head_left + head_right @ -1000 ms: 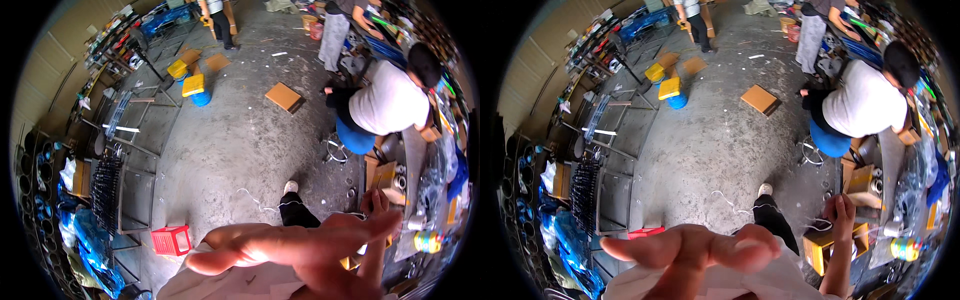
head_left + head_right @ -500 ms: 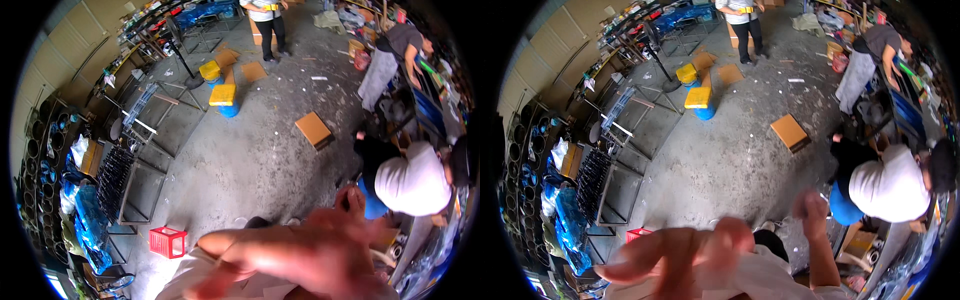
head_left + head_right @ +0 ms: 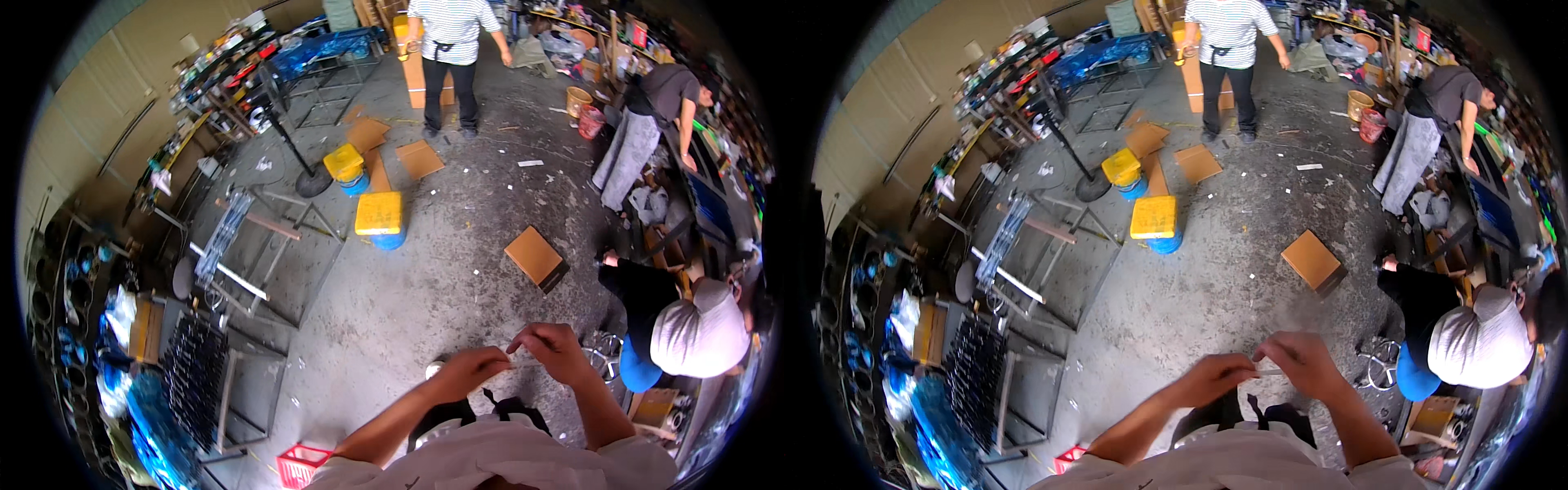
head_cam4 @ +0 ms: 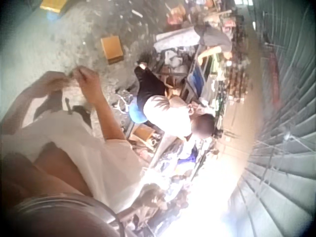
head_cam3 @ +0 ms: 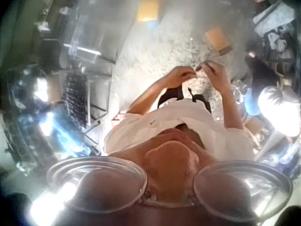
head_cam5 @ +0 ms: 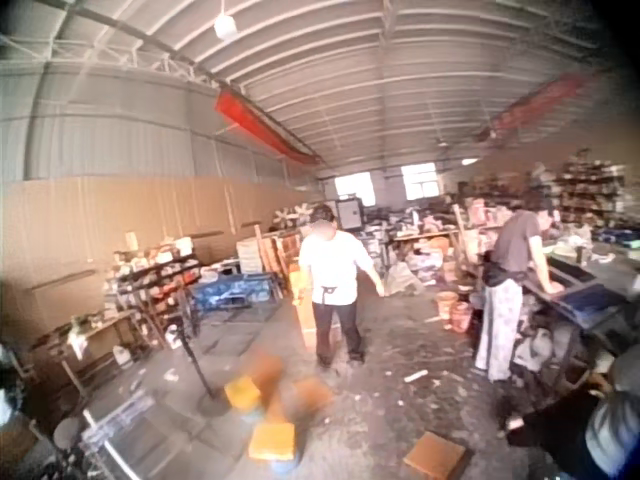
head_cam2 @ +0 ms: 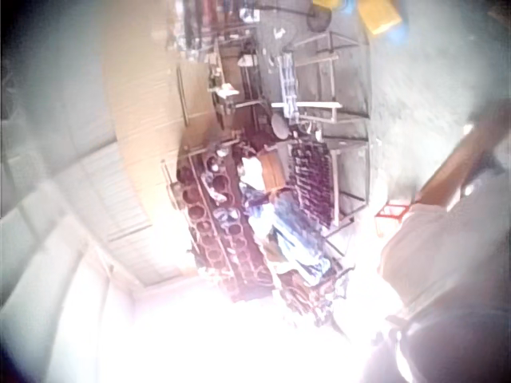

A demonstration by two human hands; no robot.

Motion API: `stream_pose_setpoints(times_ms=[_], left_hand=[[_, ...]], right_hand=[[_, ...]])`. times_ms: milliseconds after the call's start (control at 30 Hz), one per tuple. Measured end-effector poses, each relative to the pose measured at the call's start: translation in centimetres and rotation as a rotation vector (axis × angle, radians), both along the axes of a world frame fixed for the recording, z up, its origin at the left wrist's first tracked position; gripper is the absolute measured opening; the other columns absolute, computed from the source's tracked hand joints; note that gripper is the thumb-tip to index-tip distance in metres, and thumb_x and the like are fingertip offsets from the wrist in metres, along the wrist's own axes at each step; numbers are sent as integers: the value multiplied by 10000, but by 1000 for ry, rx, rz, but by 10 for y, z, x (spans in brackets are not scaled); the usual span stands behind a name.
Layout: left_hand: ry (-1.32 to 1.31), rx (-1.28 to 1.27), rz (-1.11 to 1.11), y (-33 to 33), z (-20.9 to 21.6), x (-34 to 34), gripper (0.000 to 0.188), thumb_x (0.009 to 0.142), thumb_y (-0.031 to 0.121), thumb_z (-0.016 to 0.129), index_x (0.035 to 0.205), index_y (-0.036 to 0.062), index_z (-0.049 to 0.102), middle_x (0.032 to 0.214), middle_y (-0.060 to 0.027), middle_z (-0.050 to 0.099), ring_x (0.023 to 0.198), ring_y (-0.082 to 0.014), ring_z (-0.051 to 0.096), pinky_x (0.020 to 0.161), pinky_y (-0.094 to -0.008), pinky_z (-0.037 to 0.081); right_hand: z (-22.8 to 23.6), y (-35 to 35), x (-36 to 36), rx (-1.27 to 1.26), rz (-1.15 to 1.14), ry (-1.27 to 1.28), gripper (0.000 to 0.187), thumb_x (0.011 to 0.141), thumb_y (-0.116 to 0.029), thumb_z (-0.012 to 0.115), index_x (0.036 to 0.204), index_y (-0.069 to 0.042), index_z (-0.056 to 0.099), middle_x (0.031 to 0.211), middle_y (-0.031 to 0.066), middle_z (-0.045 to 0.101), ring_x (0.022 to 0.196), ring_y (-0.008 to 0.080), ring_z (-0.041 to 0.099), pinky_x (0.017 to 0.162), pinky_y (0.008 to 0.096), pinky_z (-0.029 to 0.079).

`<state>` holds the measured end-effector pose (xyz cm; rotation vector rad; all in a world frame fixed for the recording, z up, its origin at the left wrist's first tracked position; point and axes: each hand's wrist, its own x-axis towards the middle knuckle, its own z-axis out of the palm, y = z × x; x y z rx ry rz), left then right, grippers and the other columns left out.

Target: The person sharpens a thin metal rod using a sanding block and a metal file on a workbench. They then walk to a large yellow cardboard box, write on it with a marker, and place the box on a digital scale.

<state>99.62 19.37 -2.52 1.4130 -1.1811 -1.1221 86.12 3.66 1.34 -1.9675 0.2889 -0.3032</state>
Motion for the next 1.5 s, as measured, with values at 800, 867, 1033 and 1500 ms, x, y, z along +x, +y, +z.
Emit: stream_pose_setpoints(times_ms=[800, 867, 1033, 1500], left_hand=[[319, 308, -6, -180, -70, 221, 137, 914, 148, 574, 966, 34, 630, 867, 13, 610, 848, -69, 524, 750, -226, 421], [296, 341, 88, -209, -47, 244, 127, 913, 139, 571, 955, 35, 633, 870, 14, 605, 847, -70, 522, 750, -223, 418], [88, 123, 308, -251, 5, 342, 74, 876, 43, 598, 926, 2, 635, 887, -31, 650, 856, -97, 566, 780, -245, 445], [-354, 192, 519, -315, 63, 567, 103, 848, 86, 654, 860, -16, 652, 789, -23, 631, 763, -82, 545, 695, -238, 431]], right_hand=[[-42, -258, 137, -189, -155, 277, 114, 761, -131, 694, 809, -27, 683, 710, 111, 652, 637, 147, 618, 612, 292, 476], [-23, -299, 150, -60, -272, 231, 59, 758, -42, 672, 805, -6, 667, 695, 95, 627, 631, 97, 577, 553, 256, 438], [13, -420, 137, -250, -658, 60, 62, 782, 28, 634, 843, 38, 636, 746, 62, 613, 647, 100, 552, 568, 242, 422], [-52, -648, 97, -778, -1154, 169, 232, 918, -182, 567, 1015, 21, 624, 877, 162, 668, 778, 221, 645, 709, 316, 481]])
